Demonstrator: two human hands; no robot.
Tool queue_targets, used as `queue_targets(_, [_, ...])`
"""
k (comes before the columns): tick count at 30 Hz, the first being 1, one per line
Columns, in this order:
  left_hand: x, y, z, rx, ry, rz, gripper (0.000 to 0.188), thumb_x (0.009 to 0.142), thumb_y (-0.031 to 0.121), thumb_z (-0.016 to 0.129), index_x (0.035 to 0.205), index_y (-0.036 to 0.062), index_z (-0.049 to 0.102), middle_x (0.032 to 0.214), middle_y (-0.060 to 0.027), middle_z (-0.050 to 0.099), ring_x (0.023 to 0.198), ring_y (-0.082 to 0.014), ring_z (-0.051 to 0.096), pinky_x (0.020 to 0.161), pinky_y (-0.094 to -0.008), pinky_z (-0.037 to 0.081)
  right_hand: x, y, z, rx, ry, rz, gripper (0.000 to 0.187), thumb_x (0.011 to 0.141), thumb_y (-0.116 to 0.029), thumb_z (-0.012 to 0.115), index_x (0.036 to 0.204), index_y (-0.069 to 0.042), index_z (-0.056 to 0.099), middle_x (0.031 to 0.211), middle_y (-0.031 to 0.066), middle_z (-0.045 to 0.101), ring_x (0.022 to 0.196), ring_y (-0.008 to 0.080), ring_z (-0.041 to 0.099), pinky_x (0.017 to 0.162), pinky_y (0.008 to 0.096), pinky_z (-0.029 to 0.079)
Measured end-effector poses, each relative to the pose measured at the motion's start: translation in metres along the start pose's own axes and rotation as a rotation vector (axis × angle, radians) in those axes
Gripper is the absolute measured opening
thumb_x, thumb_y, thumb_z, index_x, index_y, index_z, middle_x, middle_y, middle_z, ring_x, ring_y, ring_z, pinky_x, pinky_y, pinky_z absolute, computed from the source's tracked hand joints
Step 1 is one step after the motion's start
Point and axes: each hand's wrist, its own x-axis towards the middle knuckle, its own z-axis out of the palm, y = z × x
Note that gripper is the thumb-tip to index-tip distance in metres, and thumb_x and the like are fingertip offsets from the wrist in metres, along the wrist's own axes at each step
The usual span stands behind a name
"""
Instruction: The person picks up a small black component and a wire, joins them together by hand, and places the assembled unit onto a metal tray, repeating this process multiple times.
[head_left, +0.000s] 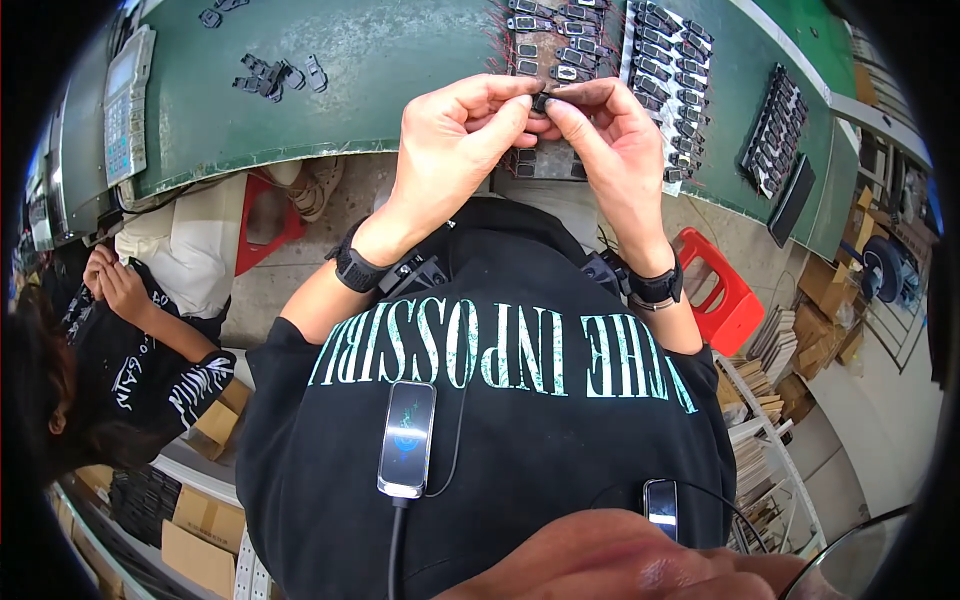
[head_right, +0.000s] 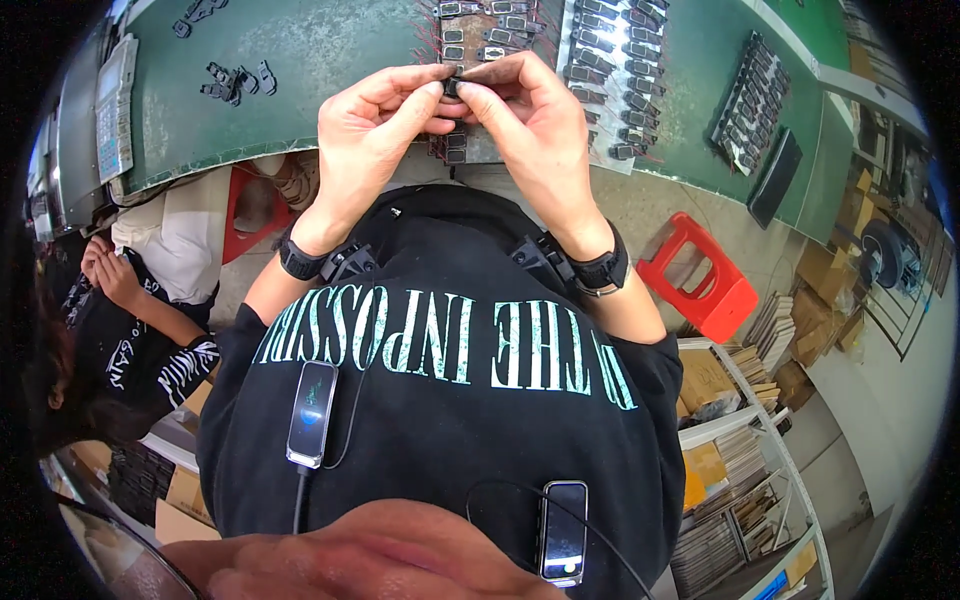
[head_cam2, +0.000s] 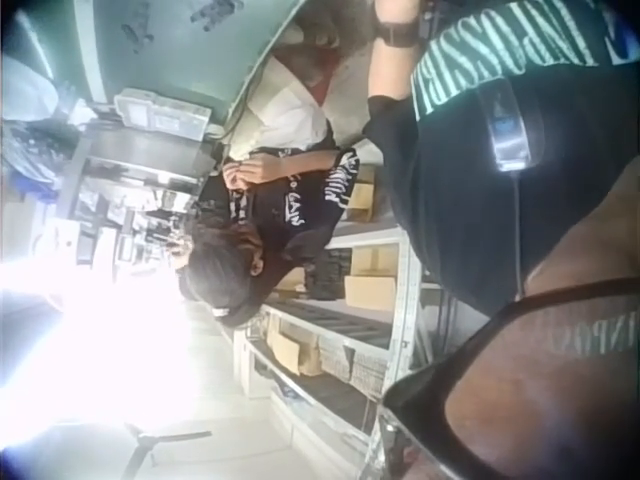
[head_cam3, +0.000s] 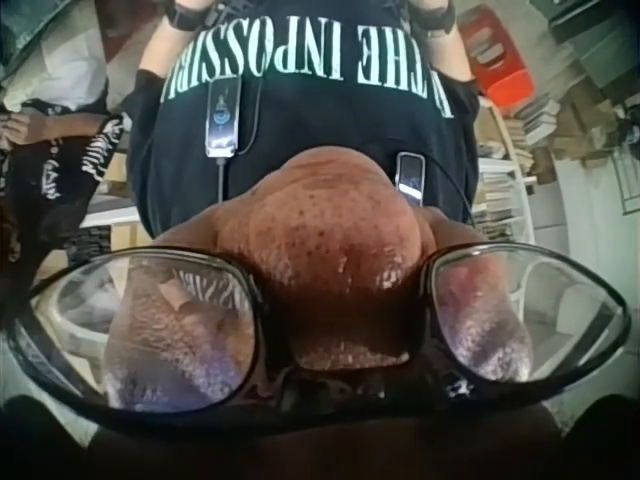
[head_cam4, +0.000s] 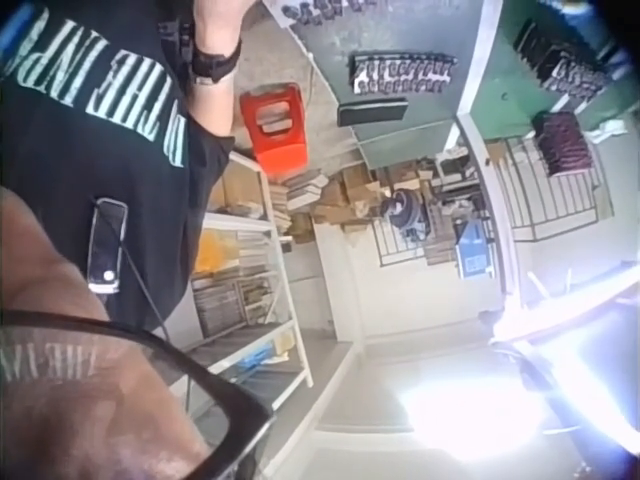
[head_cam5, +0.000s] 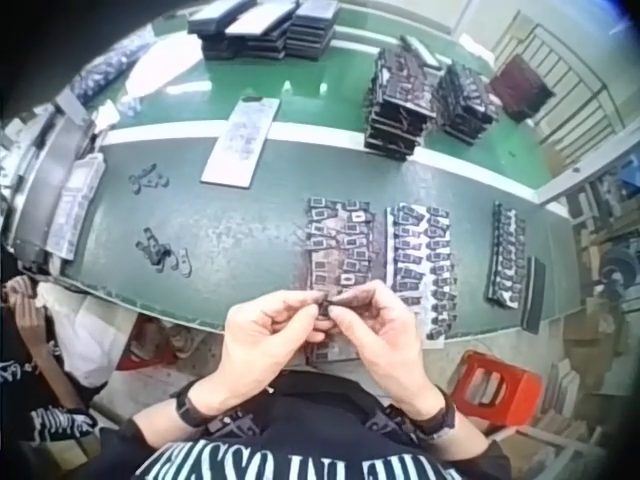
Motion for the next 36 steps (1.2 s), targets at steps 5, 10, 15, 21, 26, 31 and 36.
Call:
queue_targets(5, [-0.001,-0.001,0.0,-0.008,-0.016,0.016,0.023,0.095,0.004,0.058,0.115,-0.0063,0.062,0.097,-0.0137,0.07,0.087,-0.018,0.07,0.077,-0.0251,0.058,0.001,-0.002,0.0,0.141,-0.023,0.027,0.019,0.092,-0.001,0.062,0.11,0.001,0.057,0.101,0.0072,0.063,0.089,0.0112,0.062,0.08,0.0242,0.053])
queue_targets(10, [-0.003,-0.002,0.001,-0.015,-0.024,0.003,0.022,0.095,0.004,0.057,0.113,-0.0071,0.062,0.096,-0.0137,0.07,0.085,-0.0165,0.07,0.078,-0.0251,0.058,0.0,0.001,-0.003,0.102,-0.069,0.005,0.021,0.092,-0.002,0.062,0.112,0.002,0.056,0.102,0.007,0.062,0.09,0.0114,0.062,0.079,0.0239,0.053])
queue_targets(15, [-0.006,0.0,0.002,0.013,-0.046,0.008,0.024,0.095,0.003,0.057,0.116,-0.0059,0.062,0.099,-0.0134,0.07,0.089,-0.0161,0.069,0.079,-0.0247,0.057,-0.001,-0.003,-0.004,0.13,-0.061,-0.002,0.02,0.092,-0.002,0.062,0.111,0.002,0.056,0.1,0.0062,0.062,0.088,0.0113,0.062,0.08,0.0235,0.053])
queue_targets(21, [-0.009,0.002,0.002,0.004,-0.082,0.019,0.026,0.095,0.004,0.057,0.12,-0.0043,0.061,0.103,-0.013,0.069,0.094,-0.0156,0.068,0.08,-0.0242,0.057,-0.004,-0.005,-0.009,0.157,-0.056,0.048,0.017,0.092,-0.003,0.062,0.108,0.002,0.058,0.1,0.0063,0.063,0.089,0.0111,0.063,0.08,0.0232,0.053])
queue_targets(26, [-0.005,0.001,0.004,0.032,-0.052,0.026,0.026,0.095,0.004,0.057,0.119,-0.0044,0.061,0.103,-0.0121,0.069,0.094,-0.0152,0.068,0.08,-0.0243,0.057,-0.008,0.0,-0.003,-0.206,0.057,-0.154,0.016,0.093,-0.003,0.061,0.107,0.003,0.059,0.103,0.0074,0.064,0.092,0.012,0.064,0.08,0.0236,0.053])
queue_targets(31, [-0.005,-0.003,0.006,0.04,-0.031,0.027,0.027,0.094,0.003,0.058,0.12,-0.0047,0.061,0.103,-0.0113,0.069,0.094,-0.0155,0.068,0.079,-0.0245,0.057,-0.008,0.003,-0.004,-0.243,0.085,-0.176,0.017,0.093,-0.003,0.061,0.108,0.003,0.059,0.104,0.0074,0.064,0.09,0.0121,0.064,0.08,0.0239,0.052])
queue_targets(36, [-0.005,-0.003,0.008,0.067,-0.039,0.023,0.028,0.094,0.002,0.058,0.121,-0.0056,0.06,0.107,-0.012,0.068,0.095,-0.0173,0.068,0.08,-0.0255,0.058,-0.009,-0.003,-0.006,0.005,0.063,-0.006,0.018,0.093,-0.005,0.062,0.109,0.003,0.059,0.103,0.0067,0.064,0.085,0.0111,0.064,0.077,0.0231,0.052])
